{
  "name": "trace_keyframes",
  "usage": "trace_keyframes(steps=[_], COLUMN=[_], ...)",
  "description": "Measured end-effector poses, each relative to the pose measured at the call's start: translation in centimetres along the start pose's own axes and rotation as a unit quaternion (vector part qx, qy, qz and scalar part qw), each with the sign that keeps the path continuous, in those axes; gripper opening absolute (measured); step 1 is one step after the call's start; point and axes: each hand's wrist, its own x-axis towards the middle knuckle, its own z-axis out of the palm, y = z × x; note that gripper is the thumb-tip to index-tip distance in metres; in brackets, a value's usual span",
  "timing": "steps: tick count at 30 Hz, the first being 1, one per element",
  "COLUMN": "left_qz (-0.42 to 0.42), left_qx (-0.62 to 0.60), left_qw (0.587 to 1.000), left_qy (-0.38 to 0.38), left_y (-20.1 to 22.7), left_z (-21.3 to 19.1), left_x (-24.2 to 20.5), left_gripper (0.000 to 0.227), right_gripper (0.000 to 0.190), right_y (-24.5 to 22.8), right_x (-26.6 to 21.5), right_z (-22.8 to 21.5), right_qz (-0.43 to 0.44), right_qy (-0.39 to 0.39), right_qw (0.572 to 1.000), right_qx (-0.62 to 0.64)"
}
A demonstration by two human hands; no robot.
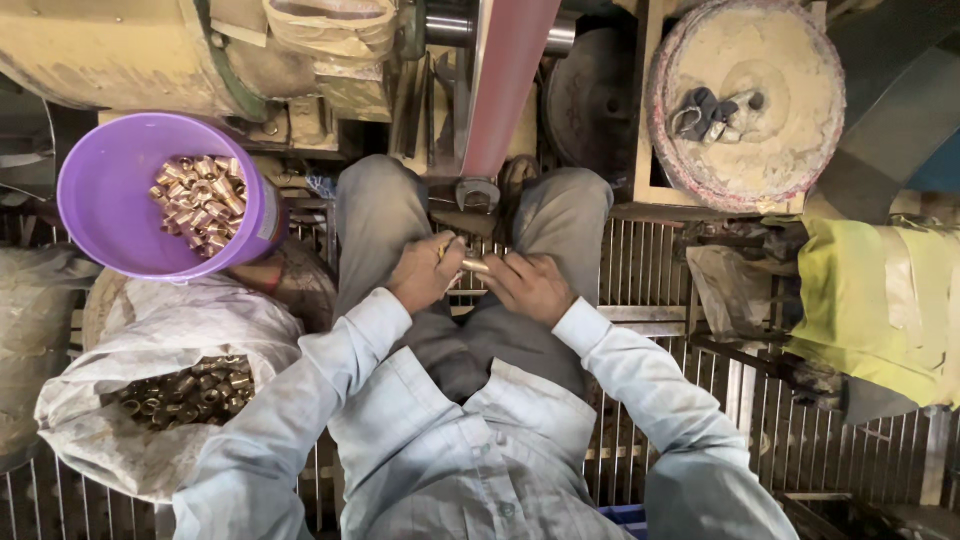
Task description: The person sits on a metal grate floor and repeatedly picks small brass-colored metal parts from a white sack. They press each part against a vertical belt sander to smooth its surface, then place the finished part into a purple bucket. The cycle continues with multiple parts.
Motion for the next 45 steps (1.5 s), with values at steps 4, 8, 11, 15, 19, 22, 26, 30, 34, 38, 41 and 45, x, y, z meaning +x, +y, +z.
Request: trace_keyframes(steps=[4,8,11,15,19,22,26,30,34,38,41,45], left_qz=[0.073,0.02,0.037,0.031,-0.011,0.068,-0.021,-0.057,0.113,0.06,0.058,0.038], left_qx=[0.038,0.047,0.067,0.053,0.018,0.049,-0.021,-0.016,-0.025,-0.08,-0.112,-0.098], left_qw=[0.996,0.998,0.997,0.998,1.0,0.996,0.999,0.998,0.989,0.979,0.971,0.97], left_qy=[0.035,0.029,0.027,0.018,0.012,0.023,0.025,-0.019,-0.089,-0.178,-0.202,-0.218], left_y=[-1.0,-1.4,-1.3,-0.5,-0.4,-0.4,0.1,0.9,1.1,0.8,0.3,-0.6], left_z=[0.3,0.5,0.5,0.1,0.0,-0.3,-1.3,-2.3,-2.5,-1.9,-1.8,-1.6], left_x=[0.5,0.9,1.3,1.5,0.7,-0.2,-1.9,-3.5,-3.9,-3.7,-2.9,-0.9], left_gripper=[0.027,0.026,0.026,0.029,0.037,0.038,0.039,0.039,0.042,0.048,0.043,0.036], right_gripper=[0.029,0.035,0.035,0.032,0.03,0.03,0.031,0.031,0.03,0.028,0.027,0.026], right_y=[0.7,0.6,1.3,2.7,1.9,1.0,-0.2,-0.9,-1.4,-1.3,-0.6,0.4], right_x=[-0.3,-0.3,-0.1,1.0,1.1,0.8,0.5,0.3,0.6,1.2,1.5,1.9], right_z=[1.4,2.8,3.2,3.0,2.1,0.6,-1.9,-4.1,-5.5,-6.4,-6.7,-6.0], right_qz=[0.066,0.245,0.288,0.282,0.257,0.239,0.238,0.214,0.206,0.217,0.17,0.175], right_qy=[-0.013,-0.067,-0.124,-0.171,-0.133,-0.09,-0.076,-0.055,-0.048,-0.078,-0.078,-0.076], right_qw=[0.978,0.869,0.827,0.81,0.864,0.893,0.913,0.916,0.911,0.906,0.92,0.922], right_qx=[0.197,0.425,0.467,0.486,0.412,0.371,0.321,0.335,0.354,0.354,0.345,0.338])
